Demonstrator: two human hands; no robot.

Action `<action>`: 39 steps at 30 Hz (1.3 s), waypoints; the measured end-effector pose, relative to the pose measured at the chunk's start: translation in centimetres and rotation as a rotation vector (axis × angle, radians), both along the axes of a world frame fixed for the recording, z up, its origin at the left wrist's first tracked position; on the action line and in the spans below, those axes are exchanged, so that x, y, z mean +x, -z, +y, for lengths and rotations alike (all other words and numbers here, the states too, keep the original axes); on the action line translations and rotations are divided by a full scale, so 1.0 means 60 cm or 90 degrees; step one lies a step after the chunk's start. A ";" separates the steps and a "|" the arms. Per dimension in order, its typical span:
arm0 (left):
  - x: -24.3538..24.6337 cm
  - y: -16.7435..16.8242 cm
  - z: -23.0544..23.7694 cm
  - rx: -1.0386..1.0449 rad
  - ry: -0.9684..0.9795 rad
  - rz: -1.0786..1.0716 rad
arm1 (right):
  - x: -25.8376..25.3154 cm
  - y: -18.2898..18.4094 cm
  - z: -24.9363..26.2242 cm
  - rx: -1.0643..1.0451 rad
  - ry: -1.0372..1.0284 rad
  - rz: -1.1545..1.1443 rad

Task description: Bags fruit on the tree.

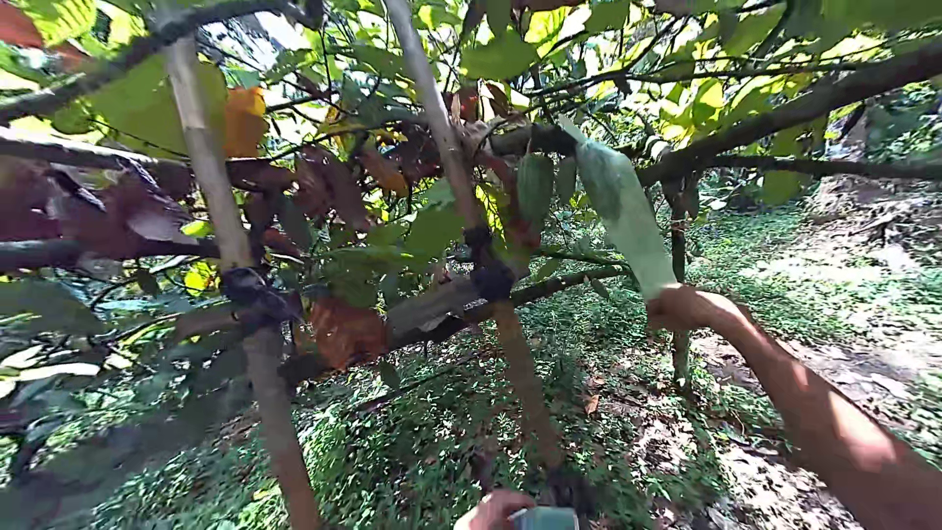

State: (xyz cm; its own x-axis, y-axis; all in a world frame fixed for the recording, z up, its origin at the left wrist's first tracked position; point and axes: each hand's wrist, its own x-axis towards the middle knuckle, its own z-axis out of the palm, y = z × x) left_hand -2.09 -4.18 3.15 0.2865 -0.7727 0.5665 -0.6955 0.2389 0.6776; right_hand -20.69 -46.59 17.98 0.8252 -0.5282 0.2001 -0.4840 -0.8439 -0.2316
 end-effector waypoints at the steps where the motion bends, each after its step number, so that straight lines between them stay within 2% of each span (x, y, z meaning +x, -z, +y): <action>1: 0.002 -0.023 -0.014 -0.032 0.002 -0.021 | -0.005 0.010 0.012 0.022 -0.016 0.120; 2: 0.007 -0.044 -0.032 -0.071 0.017 -0.046 | -0.013 0.017 0.028 0.030 -0.050 0.165; 3: 0.011 -0.066 -0.054 -0.114 0.044 -0.069 | -0.020 0.018 0.044 0.030 -0.096 0.139; 7: 0.001 -0.157 -0.139 -0.180 0.129 -0.127 | -0.001 -0.027 0.138 -0.023 -0.315 -0.163; 11: -0.011 -0.218 -0.206 -0.211 0.139 -0.106 | 0.033 -0.083 0.248 -0.135 -0.417 -0.355; 14: -0.004 -0.243 -0.231 -0.227 0.073 -0.049 | 0.033 -0.098 0.293 -0.104 -0.379 -0.402; 18: 0.017 -0.250 -0.233 -0.231 0.044 0.000 | 0.048 -0.086 0.285 -0.030 -0.327 -0.364; 21: 0.028 -0.251 -0.237 -0.263 0.050 0.018 | 0.048 -0.083 0.269 0.129 -0.281 -0.360; 23: 0.033 -0.247 -0.242 -0.261 0.045 0.026 | 0.047 -0.082 0.261 0.171 -0.247 -0.398; 27: 0.038 -0.231 -0.263 -0.210 0.077 0.018 | 0.060 -0.077 0.242 0.099 -0.216 -0.465; 32: 0.037 -0.253 -0.278 -0.170 0.111 0.052 | 0.092 -0.063 0.229 -0.082 -0.232 -0.412; 36: 0.033 -0.276 -0.289 -0.196 0.082 0.029 | 0.086 -0.062 0.220 -0.073 -0.246 -0.423; 39: 0.034 -0.280 -0.299 -0.176 0.064 0.035 | 0.082 -0.064 0.204 -0.014 -0.235 -0.440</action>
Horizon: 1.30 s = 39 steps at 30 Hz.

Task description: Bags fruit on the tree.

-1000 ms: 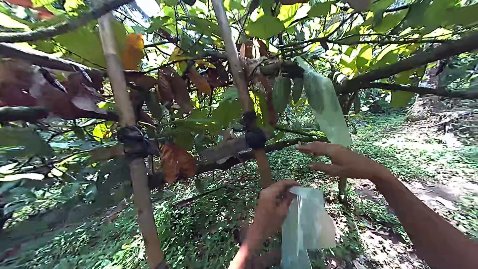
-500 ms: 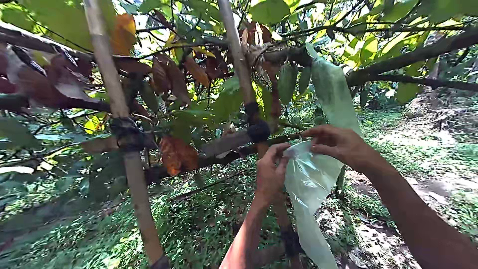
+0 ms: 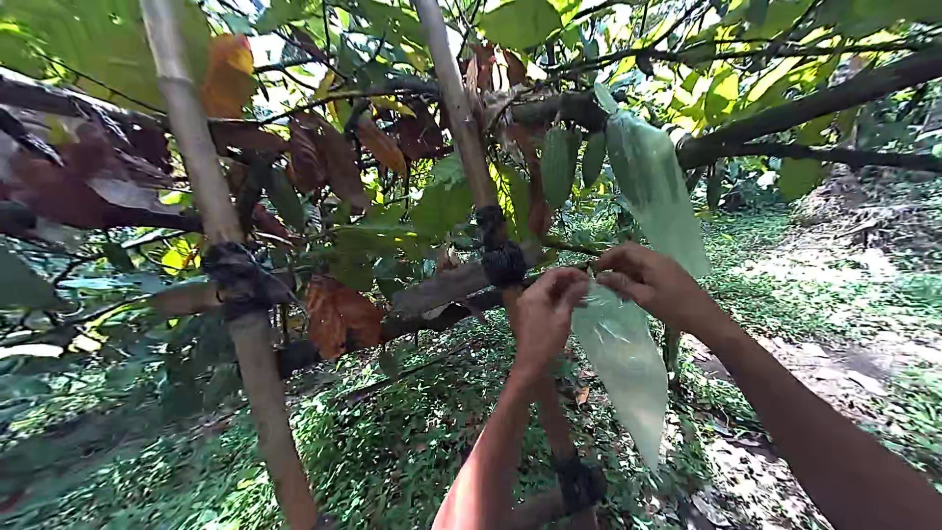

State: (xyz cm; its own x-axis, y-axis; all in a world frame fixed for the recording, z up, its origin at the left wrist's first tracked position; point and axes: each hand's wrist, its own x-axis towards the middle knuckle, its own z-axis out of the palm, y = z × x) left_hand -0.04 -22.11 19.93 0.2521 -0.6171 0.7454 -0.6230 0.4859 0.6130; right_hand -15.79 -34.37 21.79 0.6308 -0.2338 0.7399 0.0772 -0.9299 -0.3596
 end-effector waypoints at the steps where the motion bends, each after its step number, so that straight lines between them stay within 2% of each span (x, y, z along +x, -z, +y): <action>1: 0.002 0.001 -0.003 0.004 -0.012 0.005 | 0.004 -0.002 -0.008 0.012 0.001 0.001; 6: -0.002 0.023 0.005 -0.022 -0.049 0.052 | 0.060 -0.039 -0.002 0.099 0.008 -0.034; 11: -0.003 0.059 0.065 -0.041 -0.036 0.022 | 0.192 -0.101 0.013 0.223 0.024 -0.192; 14: 0.014 0.088 0.115 -0.062 -0.045 0.013 | 0.239 -0.124 0.033 0.266 0.110 -0.300; 16: 0.027 0.099 0.152 -0.065 -0.065 0.033 | 0.249 -0.123 0.037 0.250 0.174 -0.308; 18: 0.038 0.103 0.187 -0.062 -0.082 0.055 | 0.240 -0.099 0.018 0.153 0.229 -0.223; 21: 0.056 0.108 0.236 -0.056 -0.104 0.034 | 0.192 -0.025 -0.047 -0.004 0.287 0.003; 23: 0.070 0.110 0.263 -0.065 -0.103 -0.006 | 0.166 0.014 -0.104 -0.051 0.385 0.145; 25: 0.084 0.110 0.283 -0.080 -0.093 -0.055 | 0.116 0.030 -0.134 -0.028 0.412 0.329; 27: 0.094 0.105 0.292 -0.095 -0.087 -0.084 | 0.064 0.005 -0.138 -0.041 0.349 0.509; 29: 0.099 0.097 0.294 -0.107 -0.092 -0.116 | 0.028 -0.043 -0.099 -0.097 0.237 0.512; 31: 0.100 0.093 0.291 -0.109 -0.097 -0.154 | 0.003 -0.097 -0.033 -0.177 0.157 0.361; 32: 0.100 0.093 0.288 -0.113 -0.090 -0.169 | -0.004 -0.129 0.004 -0.227 0.160 0.252; 35: 0.093 0.105 0.274 -0.123 -0.045 -0.185 | 0.013 -0.254 0.094 -0.286 0.299 0.009; 37: 0.080 0.120 0.267 -0.122 -0.011 -0.199 | 0.062 -0.332 0.090 -0.318 0.339 -0.050; 39: 0.069 0.136 0.269 -0.107 0.013 -0.213 | 0.129 -0.394 0.048 -0.346 0.344 -0.021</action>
